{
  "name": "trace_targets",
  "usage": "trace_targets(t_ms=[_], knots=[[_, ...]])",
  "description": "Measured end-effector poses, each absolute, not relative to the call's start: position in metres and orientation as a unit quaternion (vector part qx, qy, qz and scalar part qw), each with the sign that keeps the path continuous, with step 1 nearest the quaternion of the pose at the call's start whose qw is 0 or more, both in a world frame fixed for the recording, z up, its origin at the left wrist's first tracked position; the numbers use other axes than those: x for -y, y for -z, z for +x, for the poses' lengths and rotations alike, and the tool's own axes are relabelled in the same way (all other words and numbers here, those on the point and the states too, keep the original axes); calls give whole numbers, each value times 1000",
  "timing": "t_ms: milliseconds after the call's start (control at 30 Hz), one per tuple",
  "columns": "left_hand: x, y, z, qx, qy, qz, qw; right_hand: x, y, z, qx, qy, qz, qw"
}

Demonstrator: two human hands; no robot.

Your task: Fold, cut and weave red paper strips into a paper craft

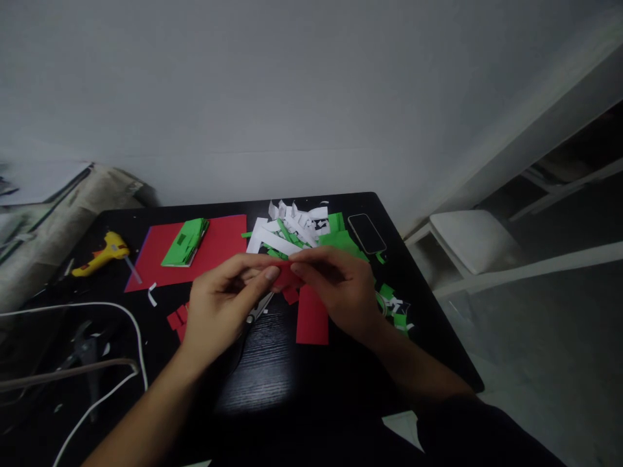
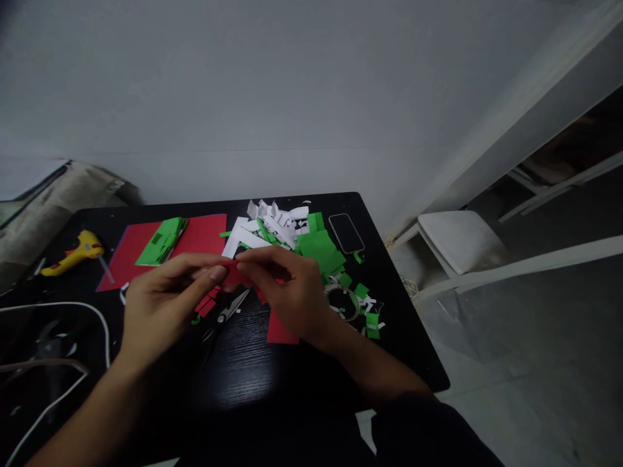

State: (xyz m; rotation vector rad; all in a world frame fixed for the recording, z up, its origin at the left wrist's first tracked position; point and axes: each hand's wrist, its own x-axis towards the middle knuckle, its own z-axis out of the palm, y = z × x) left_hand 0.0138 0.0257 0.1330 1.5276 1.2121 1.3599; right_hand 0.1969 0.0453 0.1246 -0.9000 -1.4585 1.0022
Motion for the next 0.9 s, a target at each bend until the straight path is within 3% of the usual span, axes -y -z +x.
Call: trace_targets(t_ms=[900], knots=[[-24,-129,13,-495,-537,598,330,-45,-125,195,593,-459,-373,546]])
